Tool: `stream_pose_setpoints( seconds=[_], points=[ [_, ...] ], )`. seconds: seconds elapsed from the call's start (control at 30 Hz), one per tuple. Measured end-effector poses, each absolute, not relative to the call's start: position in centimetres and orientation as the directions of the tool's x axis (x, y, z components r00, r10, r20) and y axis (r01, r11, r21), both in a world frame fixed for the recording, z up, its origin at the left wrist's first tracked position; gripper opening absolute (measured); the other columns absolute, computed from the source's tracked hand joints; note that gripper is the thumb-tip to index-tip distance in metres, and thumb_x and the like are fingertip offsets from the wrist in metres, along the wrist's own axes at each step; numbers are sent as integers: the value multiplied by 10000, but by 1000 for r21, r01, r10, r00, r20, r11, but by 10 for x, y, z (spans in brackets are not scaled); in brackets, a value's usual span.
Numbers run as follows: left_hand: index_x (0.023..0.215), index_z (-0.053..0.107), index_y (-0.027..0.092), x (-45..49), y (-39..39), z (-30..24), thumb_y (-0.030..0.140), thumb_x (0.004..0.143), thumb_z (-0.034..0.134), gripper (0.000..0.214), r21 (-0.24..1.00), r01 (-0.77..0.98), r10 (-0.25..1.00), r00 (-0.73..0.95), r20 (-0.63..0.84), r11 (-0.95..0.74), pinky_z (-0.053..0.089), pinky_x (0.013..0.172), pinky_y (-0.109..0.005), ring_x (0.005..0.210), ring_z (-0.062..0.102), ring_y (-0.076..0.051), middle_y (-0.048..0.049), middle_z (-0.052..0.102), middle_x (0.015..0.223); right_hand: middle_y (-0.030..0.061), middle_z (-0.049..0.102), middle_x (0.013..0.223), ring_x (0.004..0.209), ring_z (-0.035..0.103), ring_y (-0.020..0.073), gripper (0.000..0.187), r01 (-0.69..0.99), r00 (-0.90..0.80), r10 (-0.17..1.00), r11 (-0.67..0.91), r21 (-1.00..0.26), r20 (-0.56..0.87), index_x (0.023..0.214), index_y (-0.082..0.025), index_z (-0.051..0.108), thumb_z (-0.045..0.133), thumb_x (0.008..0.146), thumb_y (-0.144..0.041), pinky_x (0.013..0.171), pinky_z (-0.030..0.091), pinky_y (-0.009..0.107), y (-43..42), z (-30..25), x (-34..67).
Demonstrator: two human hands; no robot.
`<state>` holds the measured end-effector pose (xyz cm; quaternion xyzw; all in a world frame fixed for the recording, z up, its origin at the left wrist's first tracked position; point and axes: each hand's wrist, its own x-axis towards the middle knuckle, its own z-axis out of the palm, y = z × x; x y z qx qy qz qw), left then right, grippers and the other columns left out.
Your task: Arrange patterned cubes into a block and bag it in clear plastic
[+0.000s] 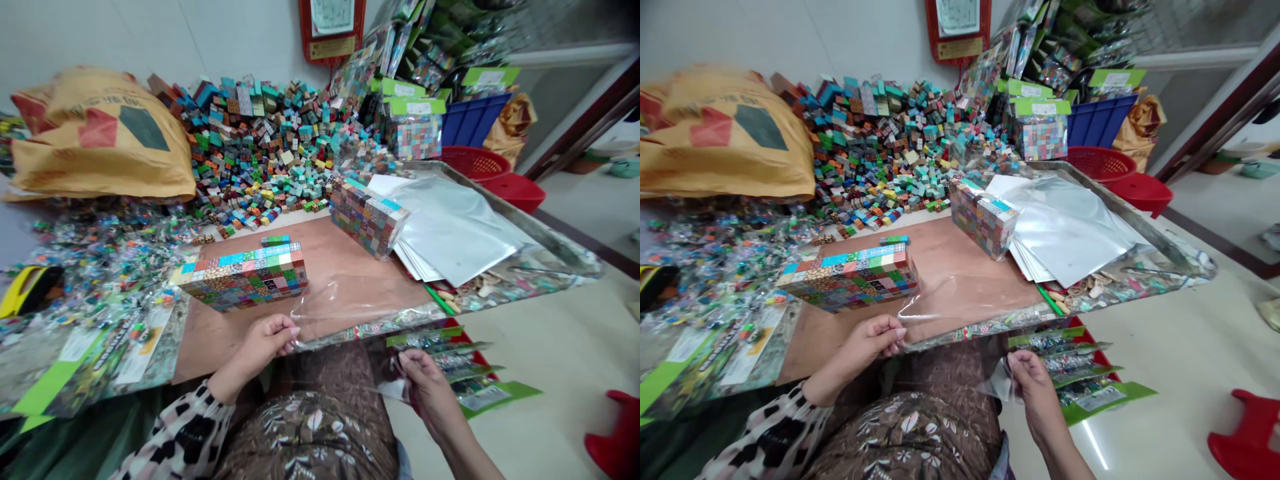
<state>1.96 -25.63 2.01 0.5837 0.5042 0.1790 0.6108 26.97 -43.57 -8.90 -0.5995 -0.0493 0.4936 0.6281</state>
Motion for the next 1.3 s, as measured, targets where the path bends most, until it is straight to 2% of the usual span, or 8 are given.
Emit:
stream_pose_setpoints(
  seconds=[0.3,0.47,0.53,0.6,0.67,0.73,0.9,1.3],
  points=[
    [678,630,176,17,-256,20,377,662,722,221,892,348,775,462,-431,288,407,481,-198,478,550,-90,28,636,548,-73,511,524,406,365,57,522,-528,518,636,-288,-799,-572,736,-208,585,901,457,-516,391,249,185,-430,-84,270],
    [717,655,164,15,-257,22,354,689,706,199,863,324,699,507,-504,388,465,535,-207,541,615,-96,-14,710,657,-46,547,621,513,470,111,504,-315,667,619,-271,-910,-415,843,-214,568,843,543,-512,495,398,245,-424,-78,291],
    [733,654,160,16,-260,22,337,694,711,190,837,319,670,502,-548,445,496,565,-222,571,643,-109,-19,718,675,0,594,759,674,570,184,553,-87,792,552,-321,-943,-262,965,-204,559,802,578,-516,648,487,338,-423,-70,297],
    [741,649,158,18,-264,22,306,693,718,170,814,318,649,493,-580,486,520,585,-234,596,661,-120,-21,722,683,82,611,949,926,588,284,573,275,857,513,-378,-884,47,1069,-176,555,741,645,-511,846,474,481,-421,-58,296],
    [738,645,155,23,-268,23,276,701,710,142,799,319,628,497,-599,509,530,586,-238,607,668,-126,-23,723,682,149,592,1075,1104,517,337,484,623,733,572,-345,-702,369,1107,-147,575,665,753,-465,973,391,561,-419,-40,287],
    [735,642,153,29,-271,24,257,712,701,122,788,318,606,509,-611,527,532,575,-234,604,671,-126,-24,722,677,153,606,1088,1110,523,307,318,799,517,680,-167,-577,520,1103,-154,593,605,855,-352,984,403,528,-415,-23,269],
    [734,642,143,43,-276,32,249,714,711,129,780,320,585,525,-618,537,526,546,-218,566,662,-115,-21,715,658,99,644,1058,1021,587,216,220,806,157,840,195,-558,520,1120,-196,598,532,921,-131,888,495,386,-397,1,219],
    [677,637,146,51,-283,28,173,737,624,67,802,320,602,536,-593,505,494,513,-212,494,602,-93,14,661,570,84,675,908,860,602,199,122,724,70,884,274,-634,461,1004,-157,622,526,934,-130,778,516,355,-384,9,197]
  ],
)
